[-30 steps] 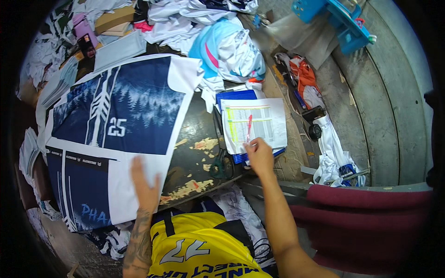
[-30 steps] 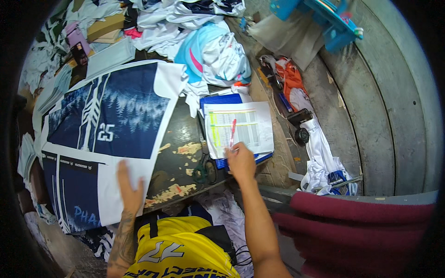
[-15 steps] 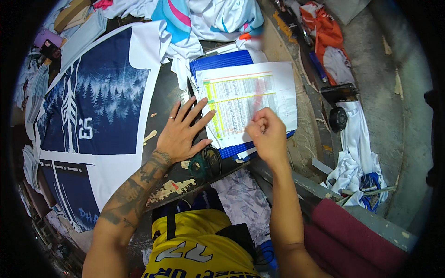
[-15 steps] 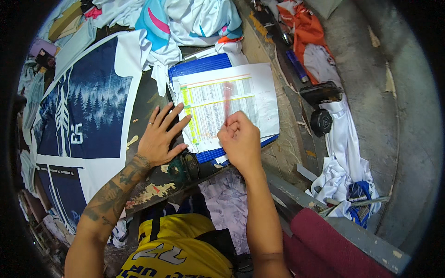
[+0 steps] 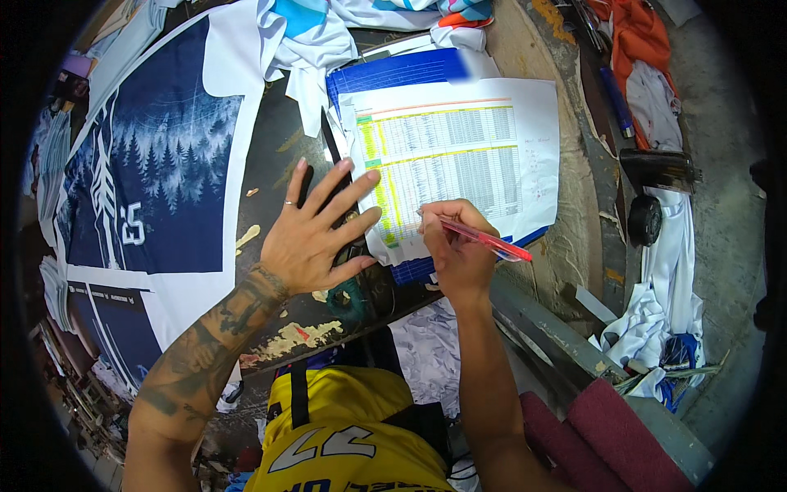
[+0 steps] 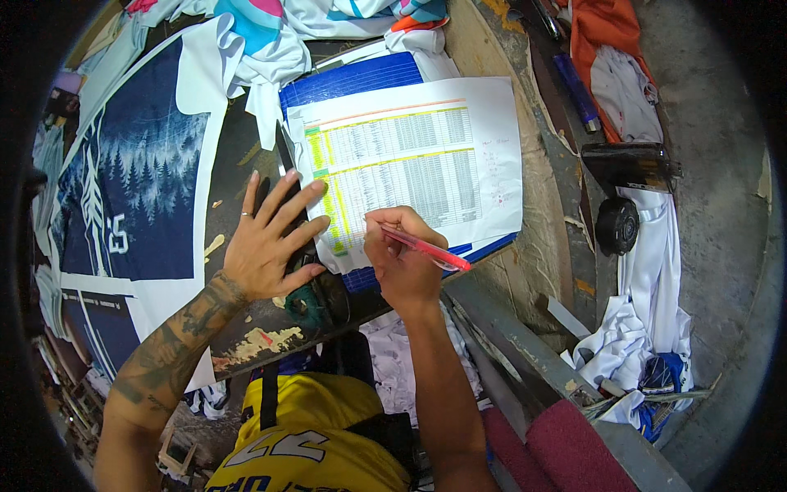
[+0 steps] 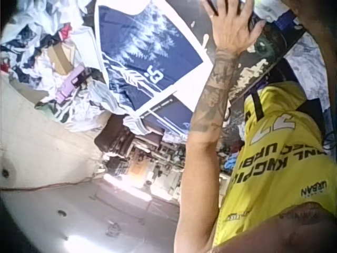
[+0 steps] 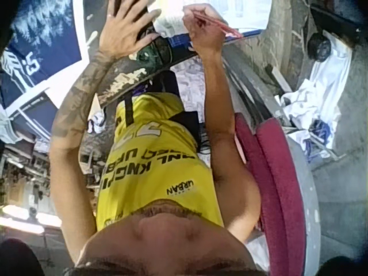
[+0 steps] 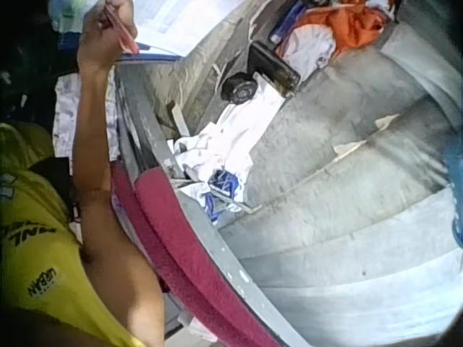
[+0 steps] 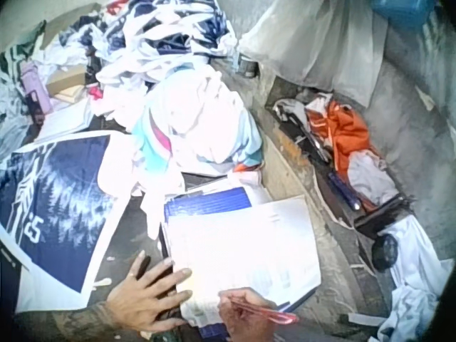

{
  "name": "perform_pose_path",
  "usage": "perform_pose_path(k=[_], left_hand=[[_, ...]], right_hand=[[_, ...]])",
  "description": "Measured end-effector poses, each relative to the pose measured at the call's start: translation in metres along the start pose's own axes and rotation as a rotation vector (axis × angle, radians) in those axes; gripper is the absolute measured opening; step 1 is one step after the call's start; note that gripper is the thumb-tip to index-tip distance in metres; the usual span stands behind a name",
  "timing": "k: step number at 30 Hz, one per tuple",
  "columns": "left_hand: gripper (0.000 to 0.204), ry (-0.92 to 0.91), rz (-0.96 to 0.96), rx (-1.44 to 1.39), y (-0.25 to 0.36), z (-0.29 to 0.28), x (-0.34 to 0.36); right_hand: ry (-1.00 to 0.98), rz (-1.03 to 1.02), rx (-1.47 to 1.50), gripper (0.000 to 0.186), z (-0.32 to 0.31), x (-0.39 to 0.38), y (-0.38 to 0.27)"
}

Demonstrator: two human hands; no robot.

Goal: The person lays out a blue and white jersey on a cluttered table, cuts along a white paper template with scissors, and marks a printed sheet with a red pen. The person repeats this process for several jerseys, flipping them over and trimming the edges to match the template.

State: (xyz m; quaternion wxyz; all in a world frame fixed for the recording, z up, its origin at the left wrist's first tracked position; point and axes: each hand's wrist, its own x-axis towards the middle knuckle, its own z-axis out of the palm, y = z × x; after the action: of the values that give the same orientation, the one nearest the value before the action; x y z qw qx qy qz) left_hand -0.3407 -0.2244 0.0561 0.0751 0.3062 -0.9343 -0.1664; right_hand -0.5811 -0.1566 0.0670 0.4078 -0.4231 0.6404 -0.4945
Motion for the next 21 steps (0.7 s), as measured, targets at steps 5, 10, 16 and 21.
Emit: perform_pose_path(k=[5, 10, 16, 21], left_hand=[[0.058, -0.042, 0.063, 0.004, -0.001, 0.000, 0.000], [0.059, -0.025, 0.073, -0.039, -0.001, -0.002, 0.002], [0.060, -0.041, 0.065, -0.070, -0.001, -0.003, 0.002], [0.064, -0.038, 0.063, -0.071, -0.001, -0.002, 0.003]], right_hand=[[-0.016, 0.009, 0.010, 0.009, -0.001, -0.002, 0.001], [-0.047, -0.056, -0.041, 0.007, -0.003, -0.001, 0.003], [-0.029, 0.040, -0.112, 0.008, -0.002, -0.006, -0.003], [-0.054, 0.051, -0.174, 0.012, -0.001, -0.010, -0.011]])
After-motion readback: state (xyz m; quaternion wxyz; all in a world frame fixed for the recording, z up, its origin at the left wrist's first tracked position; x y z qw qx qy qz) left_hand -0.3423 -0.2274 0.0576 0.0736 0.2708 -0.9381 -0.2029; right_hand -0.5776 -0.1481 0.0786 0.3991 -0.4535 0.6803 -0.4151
